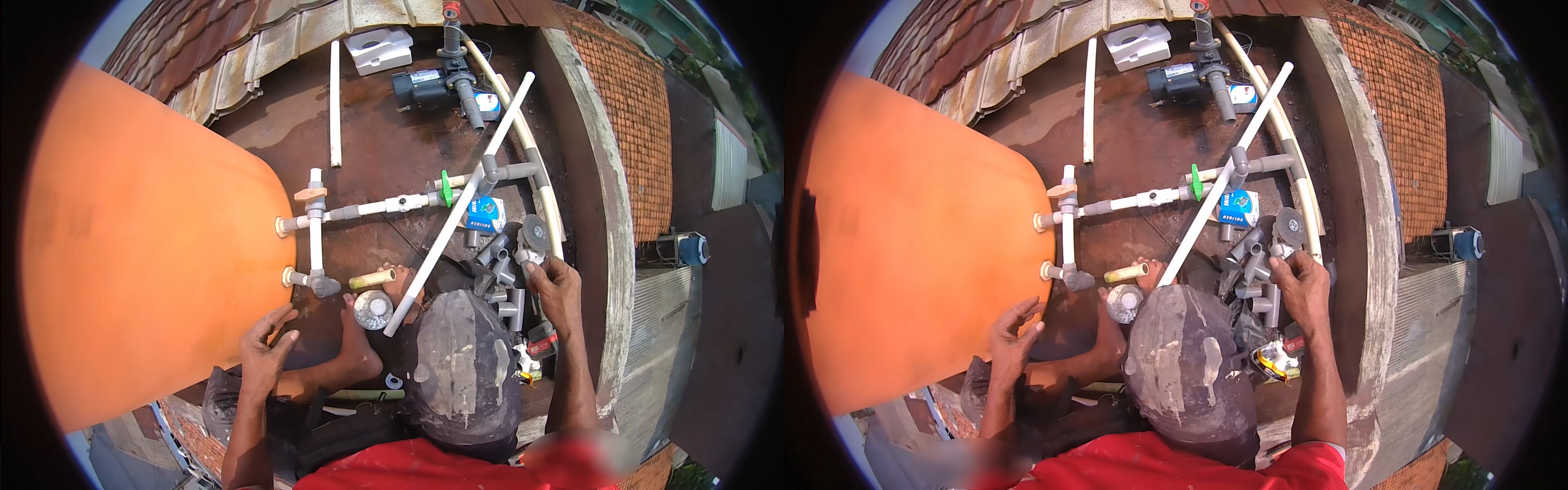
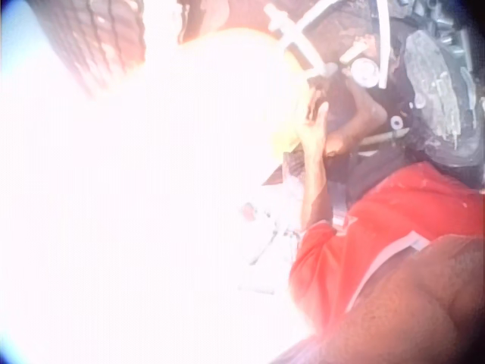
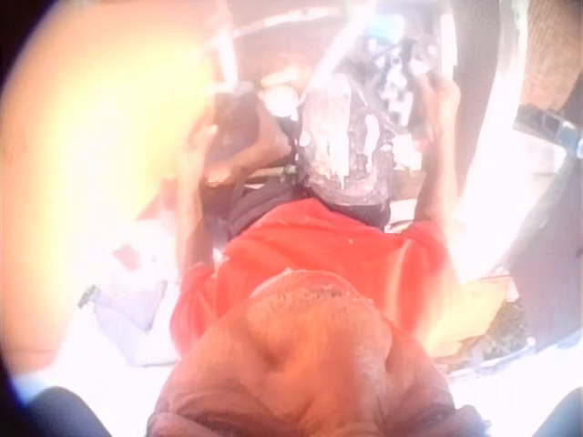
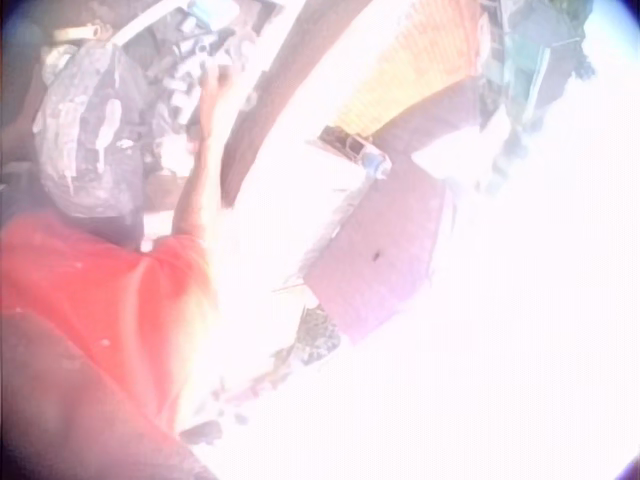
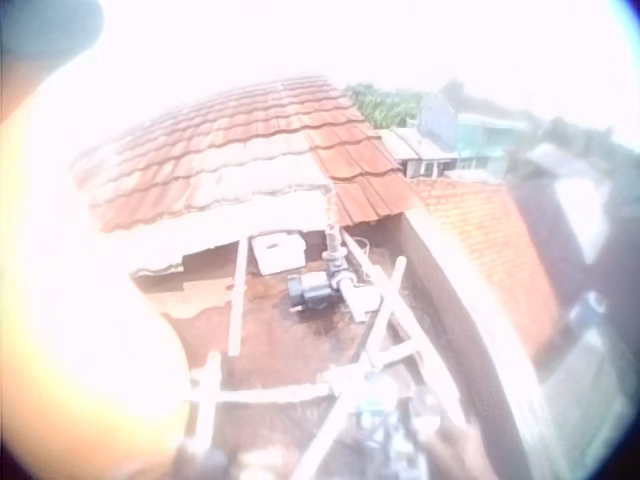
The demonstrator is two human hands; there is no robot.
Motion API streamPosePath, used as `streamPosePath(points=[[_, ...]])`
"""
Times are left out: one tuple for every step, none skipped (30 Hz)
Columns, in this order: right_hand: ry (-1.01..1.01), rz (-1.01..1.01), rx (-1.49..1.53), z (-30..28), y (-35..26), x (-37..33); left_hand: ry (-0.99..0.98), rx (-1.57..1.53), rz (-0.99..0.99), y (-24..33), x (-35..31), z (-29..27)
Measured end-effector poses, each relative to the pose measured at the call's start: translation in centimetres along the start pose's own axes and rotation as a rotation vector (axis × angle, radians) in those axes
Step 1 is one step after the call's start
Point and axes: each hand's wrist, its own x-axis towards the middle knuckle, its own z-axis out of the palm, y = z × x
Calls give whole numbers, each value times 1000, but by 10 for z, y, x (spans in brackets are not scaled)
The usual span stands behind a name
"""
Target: The person sits on a rooftop and assembles a PVC pipe system connected to a large orange water tank. They use a power tool to cut and smooth pipe ends, then fit various fittings and valves together by hand.
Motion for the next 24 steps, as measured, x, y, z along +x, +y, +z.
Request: streamPosePath(points=[[-18, 100, 31, 10, 5, -32, -4, -76, -49, 2, -8, 4], [-26, 198, 58, 16, 8, -61, -16, -156, -92, 5, -12, 10], [-112, 187, 75, 18, 18, -85, -72, -164, -35, 9, -14, 16], [-194, 180, 89, 23, 30, -107, -134, -171, 19, 12, -16, 22], [-213, 123, 153, 32, 42, -126, -199, -173, 65, 15, -19, 28], [-232, 68, 213, 40, 49, -143, -225, -141, 73, 19, -20, 34], [-254, 86, 220, 42, 50, -160, -249, -105, 83, 23, -20, 39], [-282, 154, 234, 41, 51, -168, -272, -69, 93, 26, -21, 42], [-312, 223, 248, 39, 51, -172, -264, -80, 137, 24, -23, 43], [-336, 287, 264, 38, 53, -176, -259, -91, 186, 21, -21, 43], [-242, 150, 61, 38, 63, -180, -253, -104, 235, 21, -21, 42], [-185, 158, 2, 33, 68, -187, -235, -134, 223, 20, -24, 41], [-134, 160, -57, 30, 69, -190, -210, -165, 211, 19, -28, 40], [-84, 163, -117, 26, 71, -192, -183, -196, 198, 19, -31, 38], [31, 165, -96, 19, 75, -192, -171, -181, 185, 19, -33, 33], [140, 163, -74, 11, 81, -191, -154, -166, 171, 19, -35, 25], [243, 160, -53, 1, 83, -188, -131, -153, 153, 19, -39, 16], [331, 59, -212, -20, 85, -184, -102, -141, 146, 18, -41, 8], [453, -63, -401, -39, 86, -178, -70, -130, 141, 17, -44, -1], [571, -110, -646, -63, 105, -173, -45, -121, 136, 18, -46, -8], [606, 23, -793, -90, 129, -171, -14, -103, 127, 17, -46, -12], [620, 143, -874, -107, 138, -171, -3, -92, 124, 16, -48, -19], [614, 231, -950, -117, 148, -173, 9, -80, 122, 15, -50, -25], [605, 320, -1028, -129, 160, -175, 23, -74, 120, 12, -51, -29]])
